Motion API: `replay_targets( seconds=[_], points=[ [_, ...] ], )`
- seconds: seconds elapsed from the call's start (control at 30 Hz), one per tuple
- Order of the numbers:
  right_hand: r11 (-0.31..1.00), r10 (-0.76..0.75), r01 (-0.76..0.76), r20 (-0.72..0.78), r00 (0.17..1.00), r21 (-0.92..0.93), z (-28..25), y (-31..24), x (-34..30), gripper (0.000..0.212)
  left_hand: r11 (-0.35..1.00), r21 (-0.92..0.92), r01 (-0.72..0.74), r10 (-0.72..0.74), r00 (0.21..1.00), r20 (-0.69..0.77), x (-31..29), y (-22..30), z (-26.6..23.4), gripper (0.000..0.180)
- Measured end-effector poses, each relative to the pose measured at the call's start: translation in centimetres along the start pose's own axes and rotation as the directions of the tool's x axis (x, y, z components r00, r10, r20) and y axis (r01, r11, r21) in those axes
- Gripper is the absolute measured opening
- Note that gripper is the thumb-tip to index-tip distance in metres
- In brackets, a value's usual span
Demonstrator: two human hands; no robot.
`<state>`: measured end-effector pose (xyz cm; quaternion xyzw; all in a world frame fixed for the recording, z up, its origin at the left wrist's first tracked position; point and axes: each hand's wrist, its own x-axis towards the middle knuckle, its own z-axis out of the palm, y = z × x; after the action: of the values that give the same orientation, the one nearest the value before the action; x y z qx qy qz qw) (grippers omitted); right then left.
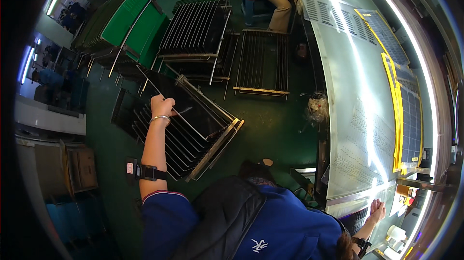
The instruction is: Placing and aligning multiple layers of thin solar or electronic sheets on a production workstation table.
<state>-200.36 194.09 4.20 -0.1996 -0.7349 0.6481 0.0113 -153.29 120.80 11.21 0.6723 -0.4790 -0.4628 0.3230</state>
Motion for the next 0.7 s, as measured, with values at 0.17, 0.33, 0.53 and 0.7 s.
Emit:
replay_targets(
  seconds=[0.17, 0.33, 0.53, 0.7],
  points=[
    [1.0, 0.001, -0.001, -0.005, 1.0, -0.004, 0.2, -0.8, -0.4, 0.027, 0.998, 0.049, 0.036, -0.036, 0.999, 0.004, 0.0, 0.3, -1.0, 0.008],
    [1.0, -0.004, 0.004, -0.02, 1.0, 0.013, 0.4, -0.9, -0.3, 0.024, 0.994, 0.019, 0.109, -0.109, 0.994, 0.024, 1.3, 1.0, -1.5, 0.005],
    [1.0, 0.001, -0.001, 0.002, 1.0, 0.023, 2.1, -0.7, -0.3, 0.025, 0.976, -0.067, 0.206, -0.195, 0.97, 0.144, 6.2, 0.6, -1.2, 0.003],
    [1.0, 0.001, -0.002, 0.046, 0.999, 0.007, 1.8, 0.0, 0.0, 0.027, 0.959, -0.004, 0.283, -0.281, 0.953, 0.112, 7.7, -0.7, 3.6, 0.021]
  ],
)
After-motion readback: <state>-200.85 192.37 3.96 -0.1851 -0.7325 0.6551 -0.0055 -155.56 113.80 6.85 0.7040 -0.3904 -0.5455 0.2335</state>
